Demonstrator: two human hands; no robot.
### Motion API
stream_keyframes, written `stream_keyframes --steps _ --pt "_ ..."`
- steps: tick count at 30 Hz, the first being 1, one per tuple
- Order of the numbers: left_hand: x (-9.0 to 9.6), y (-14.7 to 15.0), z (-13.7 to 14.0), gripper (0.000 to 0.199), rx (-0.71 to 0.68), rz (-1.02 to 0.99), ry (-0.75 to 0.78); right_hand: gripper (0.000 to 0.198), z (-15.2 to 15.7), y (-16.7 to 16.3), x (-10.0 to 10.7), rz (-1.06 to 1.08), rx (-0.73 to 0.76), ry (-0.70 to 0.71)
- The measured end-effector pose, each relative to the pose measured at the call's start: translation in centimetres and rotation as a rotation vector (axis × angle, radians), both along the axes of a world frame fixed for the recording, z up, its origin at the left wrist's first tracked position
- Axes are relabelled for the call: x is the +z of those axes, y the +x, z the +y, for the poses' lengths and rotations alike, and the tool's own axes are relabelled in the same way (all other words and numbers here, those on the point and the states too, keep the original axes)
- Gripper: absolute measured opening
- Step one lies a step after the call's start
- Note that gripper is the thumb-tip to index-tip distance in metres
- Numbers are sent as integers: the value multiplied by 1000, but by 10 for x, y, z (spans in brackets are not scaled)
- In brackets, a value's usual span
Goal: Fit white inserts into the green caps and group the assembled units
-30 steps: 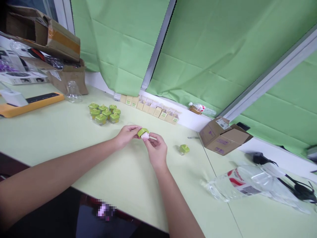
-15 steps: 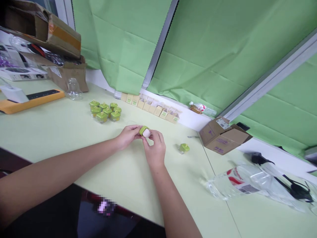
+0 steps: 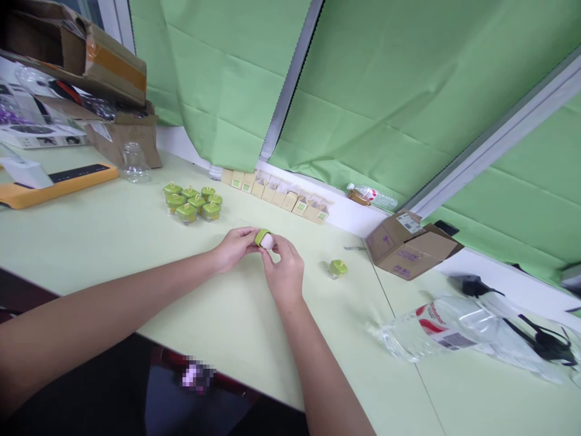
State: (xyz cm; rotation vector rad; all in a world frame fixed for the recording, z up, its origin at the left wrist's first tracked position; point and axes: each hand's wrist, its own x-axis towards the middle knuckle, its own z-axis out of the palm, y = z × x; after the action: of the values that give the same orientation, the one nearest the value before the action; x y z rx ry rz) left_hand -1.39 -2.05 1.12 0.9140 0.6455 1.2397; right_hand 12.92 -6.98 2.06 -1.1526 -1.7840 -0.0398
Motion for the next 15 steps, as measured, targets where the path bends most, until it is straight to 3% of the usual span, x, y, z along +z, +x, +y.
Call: stream_keyframes --steps 7,15 --pt "5 0 -2 22 6 2 -11 34 1 -2 -9 -24 -77 30" --pt "-2 -1 2 24 -53 -31 8 38 2 -2 -13 -82 -98 99"
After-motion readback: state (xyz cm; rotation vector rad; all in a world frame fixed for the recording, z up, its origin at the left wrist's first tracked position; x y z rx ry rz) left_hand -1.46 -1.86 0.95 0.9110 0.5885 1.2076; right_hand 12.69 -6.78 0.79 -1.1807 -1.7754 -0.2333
